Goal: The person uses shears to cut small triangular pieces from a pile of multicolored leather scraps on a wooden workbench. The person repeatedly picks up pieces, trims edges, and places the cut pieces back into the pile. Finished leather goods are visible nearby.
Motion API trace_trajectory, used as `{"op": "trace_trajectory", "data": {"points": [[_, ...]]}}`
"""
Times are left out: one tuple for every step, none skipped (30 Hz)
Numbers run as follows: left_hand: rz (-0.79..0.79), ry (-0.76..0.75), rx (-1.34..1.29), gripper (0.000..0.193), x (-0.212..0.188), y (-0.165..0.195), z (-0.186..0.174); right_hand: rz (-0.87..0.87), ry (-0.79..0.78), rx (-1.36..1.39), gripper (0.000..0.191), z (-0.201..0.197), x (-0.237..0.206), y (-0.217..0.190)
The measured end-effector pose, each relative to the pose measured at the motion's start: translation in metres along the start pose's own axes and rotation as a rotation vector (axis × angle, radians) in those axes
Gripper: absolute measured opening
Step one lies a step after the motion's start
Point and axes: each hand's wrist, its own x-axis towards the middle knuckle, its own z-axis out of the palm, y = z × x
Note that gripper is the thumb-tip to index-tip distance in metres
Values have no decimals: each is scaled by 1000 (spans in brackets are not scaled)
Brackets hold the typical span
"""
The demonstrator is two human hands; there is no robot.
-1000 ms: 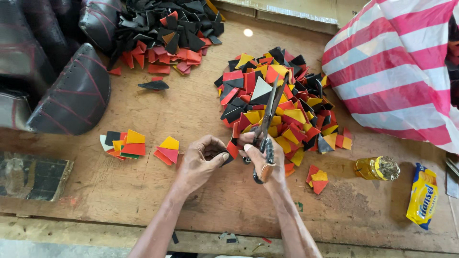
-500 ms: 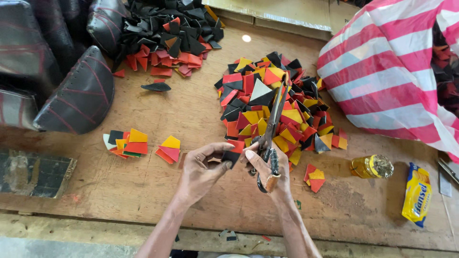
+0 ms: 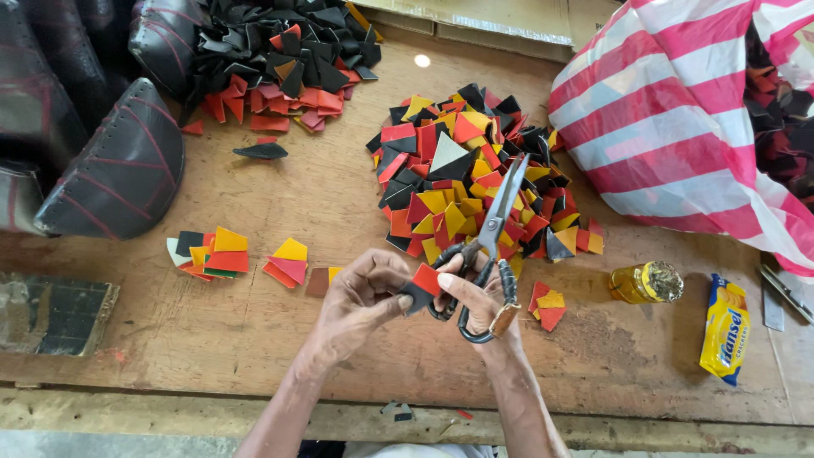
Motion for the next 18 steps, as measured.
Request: {"op": "trace_trajectory", "data": {"points": [[58,-53,-51,30,0,-3,-1,10,3,1,20,1,0,1],[55,-63,-47,30,0,-5,-2,21,6,2,20,1,1,1],[52,-72,-44,31,0,-7,-3,10,1,1,19,1,1,1],[52,-79,-39,31,1,-8,-4,-2,-6,1,18,1,2,1],[35,-45,20,36,1,-8,-4,-12,-14,0,17,0,2,1],[19,-9,79,41,1,-8,-4,-27,-21,-18,16,0,2,0],[4,27,137,47,2,-6,-3,-43,-30,-37,15,0,1,0],[19,66,162,47,2,-4,-1,-59,-38,-57,15,0,1,-1],[36,104,186,47,2,-2,1,-41,-18,-91,15,0,-1,-2],[55,143,209,47,3,1,3,-24,2,-125,15,2,-3,-2],[62,161,202,49,3,4,4,-6,20,-159,16,3,-6,-2],[67,181,193,51,3,7,5,-8,15,-206,15,3,-10,-3],[71,200,184,52,3,9,6,-10,10,-253,15,4,-15,-4],[91,199,188,55,4,11,7,-13,5,-299,15,4,-18,-4],[110,198,192,57,5,13,7,7,12,-323,15,5,-20,-5],[128,196,197,60,5,14,7,27,20,-346,15,6,-22,-5],[117,199,202,62,5,15,8,47,30,-368,15,6,-23,-6],[103,199,208,63,5,16,8,22,13,-344,15,7,-24,-7]]}}
